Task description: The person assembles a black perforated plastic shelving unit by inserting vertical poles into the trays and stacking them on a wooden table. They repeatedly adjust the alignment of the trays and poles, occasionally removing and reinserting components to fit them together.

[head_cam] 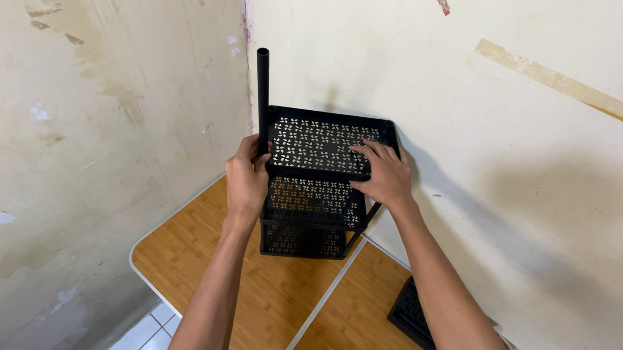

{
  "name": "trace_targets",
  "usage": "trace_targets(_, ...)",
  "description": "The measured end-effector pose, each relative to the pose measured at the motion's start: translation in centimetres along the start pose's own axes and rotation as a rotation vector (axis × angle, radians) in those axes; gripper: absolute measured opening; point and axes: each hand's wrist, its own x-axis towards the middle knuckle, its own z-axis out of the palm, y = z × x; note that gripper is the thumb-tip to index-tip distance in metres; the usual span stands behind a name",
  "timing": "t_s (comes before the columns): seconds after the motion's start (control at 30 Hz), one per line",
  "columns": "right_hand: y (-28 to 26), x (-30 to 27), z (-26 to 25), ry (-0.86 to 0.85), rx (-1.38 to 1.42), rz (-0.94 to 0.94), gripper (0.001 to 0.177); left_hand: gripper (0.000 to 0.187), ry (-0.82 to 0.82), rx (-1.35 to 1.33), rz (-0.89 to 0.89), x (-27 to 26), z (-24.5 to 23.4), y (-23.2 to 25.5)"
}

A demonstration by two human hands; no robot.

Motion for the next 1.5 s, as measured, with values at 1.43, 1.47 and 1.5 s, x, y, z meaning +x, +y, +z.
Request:
trace_targets(1.43, 1.1, 0.3, 0.5, -0.094, 0.015, -0.049, 0.112, 0.023, -0.112, 0.007, -0.159, 1.6, -0.9, 0.0)
trace_targets(1.47, 1.1, 0.3, 0.5, -0.093, 0.003, -0.050, 0.112, 0.023, -0.115, 0.029, -0.170, 1.7, -0.9, 0.1)
trace_targets(1.5, 1.2, 0.4, 0.6, -0.096, 0.003, -0.047, 0.111, 0.023, -0.119, 0.050, -0.181, 1.7, -1.0, 0.2)
